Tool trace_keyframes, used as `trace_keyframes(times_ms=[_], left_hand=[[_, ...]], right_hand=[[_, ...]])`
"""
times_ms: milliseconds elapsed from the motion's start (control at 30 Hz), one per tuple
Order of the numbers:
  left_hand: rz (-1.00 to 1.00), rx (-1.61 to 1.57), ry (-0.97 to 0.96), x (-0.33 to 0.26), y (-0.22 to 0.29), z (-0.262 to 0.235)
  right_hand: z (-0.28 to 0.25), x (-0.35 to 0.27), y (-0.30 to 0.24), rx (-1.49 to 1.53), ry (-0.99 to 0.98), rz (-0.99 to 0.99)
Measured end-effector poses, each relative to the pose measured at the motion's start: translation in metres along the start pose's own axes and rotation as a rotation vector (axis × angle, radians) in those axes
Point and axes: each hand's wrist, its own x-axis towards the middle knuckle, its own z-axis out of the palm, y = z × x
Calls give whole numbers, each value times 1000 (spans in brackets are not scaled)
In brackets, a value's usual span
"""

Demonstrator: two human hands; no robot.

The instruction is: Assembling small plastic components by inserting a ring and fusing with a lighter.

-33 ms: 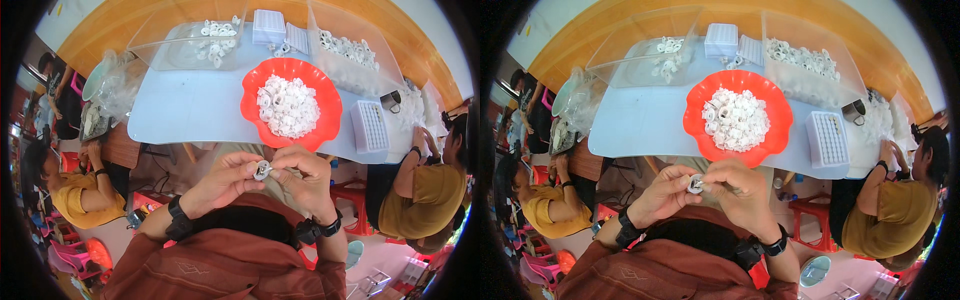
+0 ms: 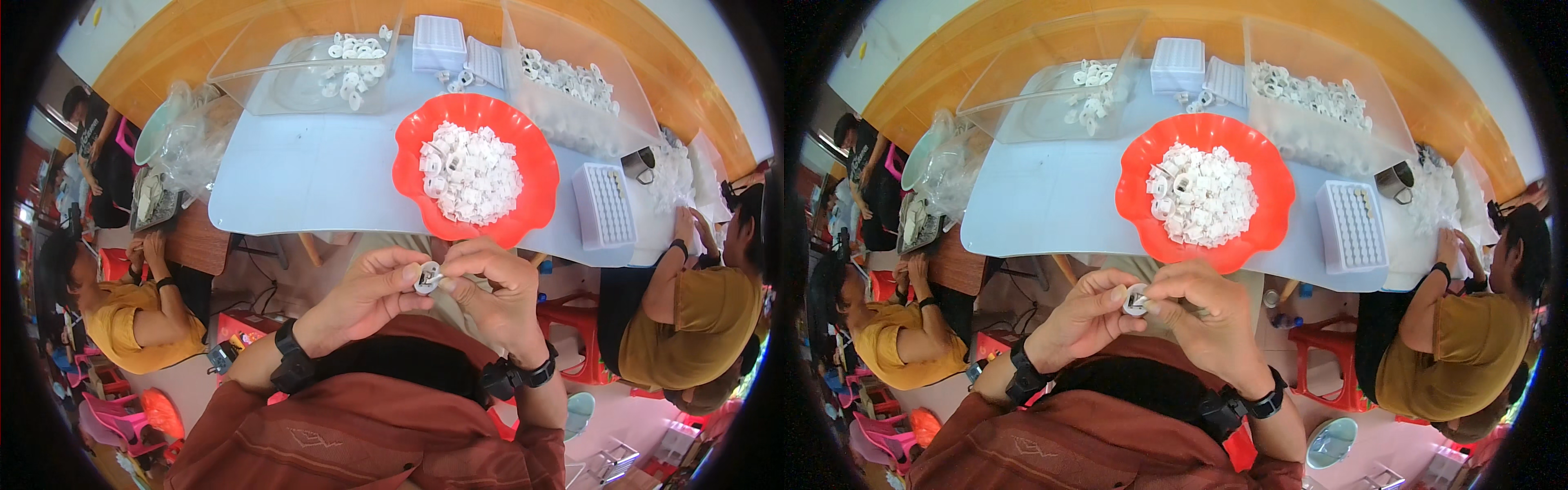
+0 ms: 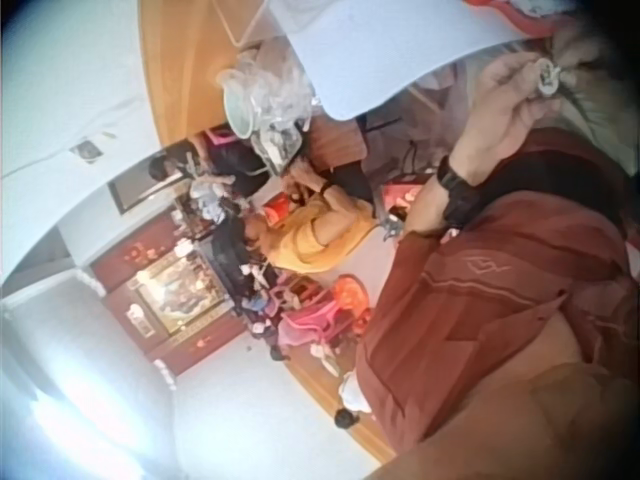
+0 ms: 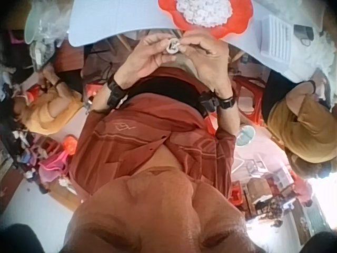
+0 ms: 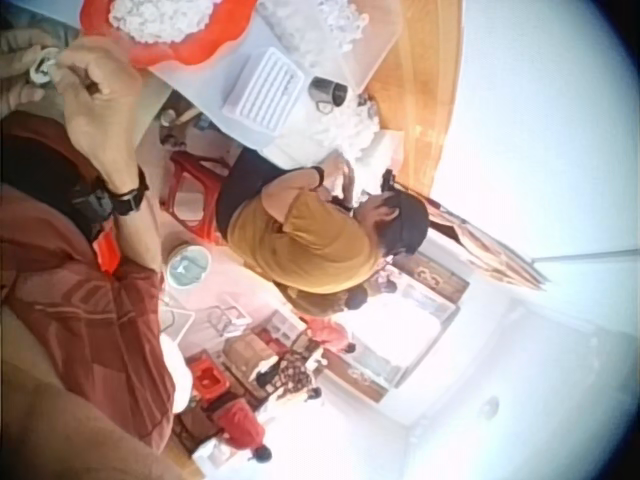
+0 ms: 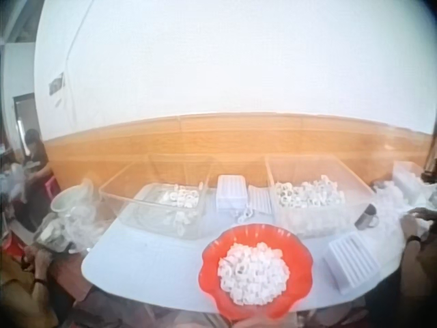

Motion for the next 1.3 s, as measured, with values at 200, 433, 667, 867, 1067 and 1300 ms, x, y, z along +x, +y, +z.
trace_keyframes(times_ms=[200, 433, 667, 867, 1067, 1300], left_hand=[[-6, 0, -8, 0, -3, 2], [-15, 10, 16, 0, -6, 4], [-25, 24, 27, 0, -9, 5], [-34, 38, 43, 2, -11, 5], [-42, 79, 78, 1, -15, 5], [-31, 144, 54, 0, -18, 9]], right_hand=[[8, -5, -3, -37, 61, 9], [6, -10, 0, -71, 65, -20], [6, -14, -3, -63, 91, 11], [4, -18, 0, -164, 81, -32], [5, -22, -1, -225, 112, -23], [1, -26, -3, -185, 89, 11]])
